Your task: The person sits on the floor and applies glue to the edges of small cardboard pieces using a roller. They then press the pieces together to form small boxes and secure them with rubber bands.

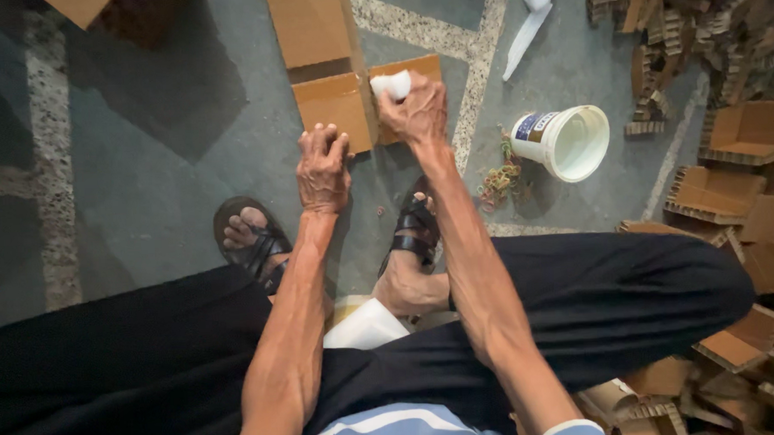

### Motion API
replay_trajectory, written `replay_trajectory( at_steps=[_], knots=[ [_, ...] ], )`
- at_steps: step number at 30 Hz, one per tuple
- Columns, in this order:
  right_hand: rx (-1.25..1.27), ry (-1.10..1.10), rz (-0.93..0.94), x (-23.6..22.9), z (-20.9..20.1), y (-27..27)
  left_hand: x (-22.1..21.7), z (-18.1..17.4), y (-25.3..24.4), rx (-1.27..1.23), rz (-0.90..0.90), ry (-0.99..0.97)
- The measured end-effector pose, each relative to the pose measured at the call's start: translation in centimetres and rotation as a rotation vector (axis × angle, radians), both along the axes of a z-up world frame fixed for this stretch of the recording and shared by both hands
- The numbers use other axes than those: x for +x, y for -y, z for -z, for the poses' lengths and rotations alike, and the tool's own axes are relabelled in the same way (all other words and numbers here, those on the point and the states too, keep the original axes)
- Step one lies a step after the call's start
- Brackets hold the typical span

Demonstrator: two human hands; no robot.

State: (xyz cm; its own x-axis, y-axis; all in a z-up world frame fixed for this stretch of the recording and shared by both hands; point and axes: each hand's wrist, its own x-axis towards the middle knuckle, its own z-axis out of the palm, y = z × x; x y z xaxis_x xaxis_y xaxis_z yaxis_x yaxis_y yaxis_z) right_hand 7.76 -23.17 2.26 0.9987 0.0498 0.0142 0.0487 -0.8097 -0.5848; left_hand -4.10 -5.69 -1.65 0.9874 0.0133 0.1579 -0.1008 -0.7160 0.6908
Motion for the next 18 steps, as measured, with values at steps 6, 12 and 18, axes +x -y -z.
replay_trajectory(
  at_steps=[6, 12, 18],
  knots=[
    [-0.209, -0.089, 0.02, -5.6, -1.3, 1.6, 0.5, -0.1, 0.0, 0.01, -0.001, 0.033],
    [-0.051, -0.164, 0.075, -5.1, -3.6, 2.3, 0.8, -0.8, 0.0, 0.005, -0.001, 0.017],
    [-0.102, -0.124, 0.167, -4.4, -2.7, 0.5, 0.2, -0.4, 0.1, 0.019, 0.007, 0.033]
  ],
)
